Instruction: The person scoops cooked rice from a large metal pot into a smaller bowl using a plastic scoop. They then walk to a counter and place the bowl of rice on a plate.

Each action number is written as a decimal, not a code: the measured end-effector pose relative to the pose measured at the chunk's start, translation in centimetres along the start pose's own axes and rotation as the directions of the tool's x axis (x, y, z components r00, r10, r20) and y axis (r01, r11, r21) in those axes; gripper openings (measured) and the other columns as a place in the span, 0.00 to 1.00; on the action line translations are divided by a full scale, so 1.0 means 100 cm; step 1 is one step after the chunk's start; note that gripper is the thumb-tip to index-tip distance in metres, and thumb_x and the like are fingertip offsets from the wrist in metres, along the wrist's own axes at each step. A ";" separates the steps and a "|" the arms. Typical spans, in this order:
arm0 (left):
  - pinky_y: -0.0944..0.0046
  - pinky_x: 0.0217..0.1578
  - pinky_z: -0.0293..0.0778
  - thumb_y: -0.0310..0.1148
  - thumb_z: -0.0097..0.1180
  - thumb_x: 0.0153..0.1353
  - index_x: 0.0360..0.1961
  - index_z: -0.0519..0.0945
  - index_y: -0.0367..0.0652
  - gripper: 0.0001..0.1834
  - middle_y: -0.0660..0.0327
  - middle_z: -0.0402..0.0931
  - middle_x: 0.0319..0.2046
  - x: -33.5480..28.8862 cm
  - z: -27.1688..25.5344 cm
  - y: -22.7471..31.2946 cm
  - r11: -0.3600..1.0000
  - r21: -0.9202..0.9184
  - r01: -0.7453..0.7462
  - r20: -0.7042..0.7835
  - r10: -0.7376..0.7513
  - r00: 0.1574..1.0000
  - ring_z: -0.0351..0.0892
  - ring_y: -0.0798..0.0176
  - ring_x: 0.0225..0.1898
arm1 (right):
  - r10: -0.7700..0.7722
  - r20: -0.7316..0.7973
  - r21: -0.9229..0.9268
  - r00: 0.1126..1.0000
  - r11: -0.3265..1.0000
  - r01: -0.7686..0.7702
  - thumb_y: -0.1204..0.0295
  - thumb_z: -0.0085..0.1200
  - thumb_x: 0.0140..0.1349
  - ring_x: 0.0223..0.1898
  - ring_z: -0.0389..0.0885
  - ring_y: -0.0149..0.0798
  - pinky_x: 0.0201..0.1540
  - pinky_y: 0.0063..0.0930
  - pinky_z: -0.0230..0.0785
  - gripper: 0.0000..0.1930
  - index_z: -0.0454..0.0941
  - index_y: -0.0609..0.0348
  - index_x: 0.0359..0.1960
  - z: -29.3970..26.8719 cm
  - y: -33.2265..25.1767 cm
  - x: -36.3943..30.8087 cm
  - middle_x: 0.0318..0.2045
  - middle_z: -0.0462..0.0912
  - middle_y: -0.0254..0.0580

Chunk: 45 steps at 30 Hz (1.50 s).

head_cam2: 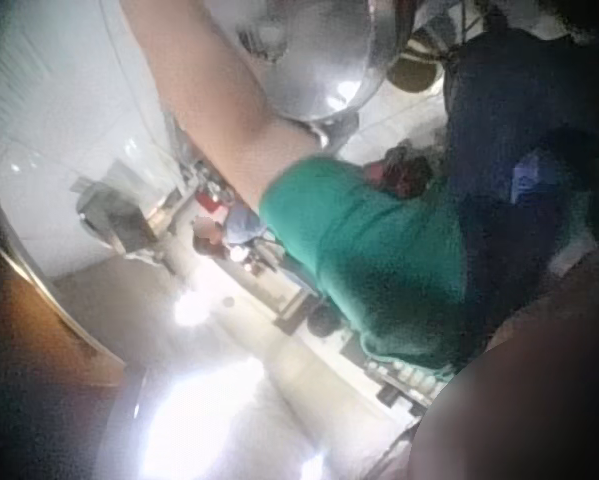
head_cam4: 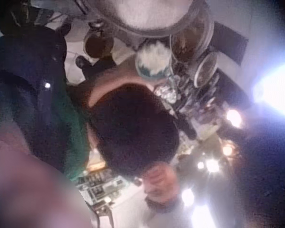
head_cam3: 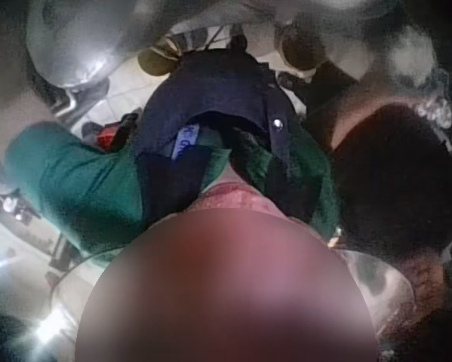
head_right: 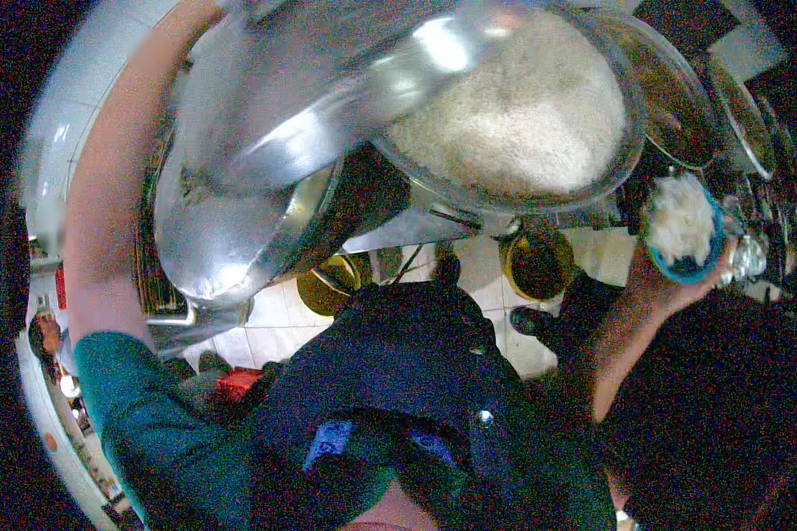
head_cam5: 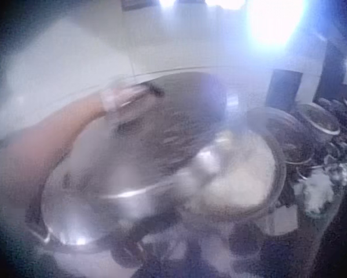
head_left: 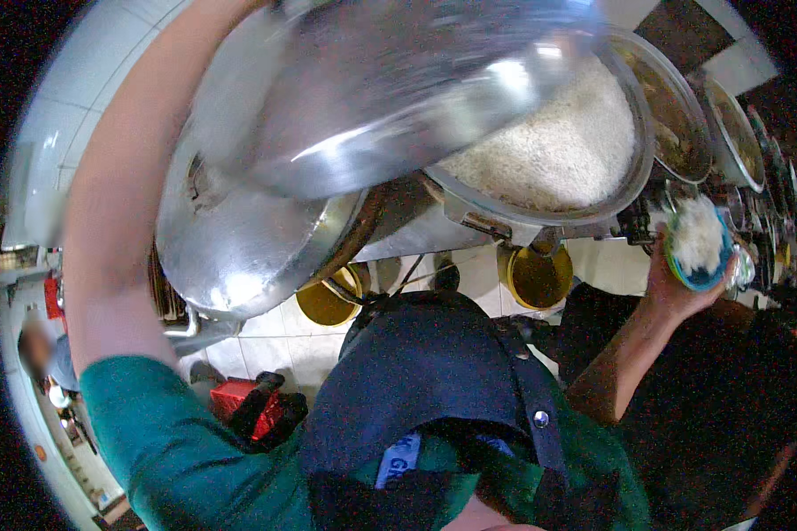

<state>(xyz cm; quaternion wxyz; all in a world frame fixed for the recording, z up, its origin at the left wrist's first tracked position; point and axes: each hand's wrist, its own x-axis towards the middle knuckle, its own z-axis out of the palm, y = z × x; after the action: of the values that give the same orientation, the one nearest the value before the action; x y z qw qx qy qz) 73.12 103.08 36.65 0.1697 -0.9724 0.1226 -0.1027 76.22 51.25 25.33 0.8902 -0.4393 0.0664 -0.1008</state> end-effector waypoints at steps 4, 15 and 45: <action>0.56 0.51 0.68 0.30 0.45 0.58 0.61 0.63 0.51 0.27 0.50 0.72 0.50 -0.141 0.014 -0.030 0.906 0.411 0.103 0.068 -0.143 0.987 0.73 0.47 0.48 | 0.153 0.207 -0.029 0.966 0.988 -0.151 0.50 0.41 0.61 0.53 0.72 0.48 0.57 0.45 0.63 0.27 0.70 0.60 0.51 0.014 0.027 0.008 0.51 0.74 0.47; 0.57 0.53 0.67 0.50 0.38 0.65 0.52 0.75 0.52 0.22 0.55 0.75 0.49 -0.257 0.042 0.030 0.326 -0.328 0.887 0.423 -0.789 0.446 0.73 0.54 0.50 | 0.245 0.501 -0.318 0.830 0.944 -0.087 0.54 0.44 0.62 0.56 0.71 0.41 0.58 0.40 0.61 0.24 0.70 0.58 0.54 0.084 0.115 0.048 0.52 0.74 0.45; 0.70 0.22 0.70 0.38 0.61 0.51 0.25 0.75 0.48 0.09 0.67 0.68 0.22 -0.766 -0.032 -0.009 -0.667 -0.679 0.307 0.484 -0.721 -0.496 0.69 0.69 0.23 | 0.096 0.270 -0.394 0.958 0.919 0.019 0.48 0.41 0.59 0.61 0.60 0.55 0.58 0.62 0.55 0.29 0.61 0.47 0.60 0.116 0.065 -0.140 0.61 0.62 0.47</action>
<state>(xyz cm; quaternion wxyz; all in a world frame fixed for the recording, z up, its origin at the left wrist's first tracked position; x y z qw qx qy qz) -0.16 123.83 27.75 -0.4463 -0.4443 -0.6778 -0.3796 65.81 67.39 27.57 0.7861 -0.6171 -0.0344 -0.0035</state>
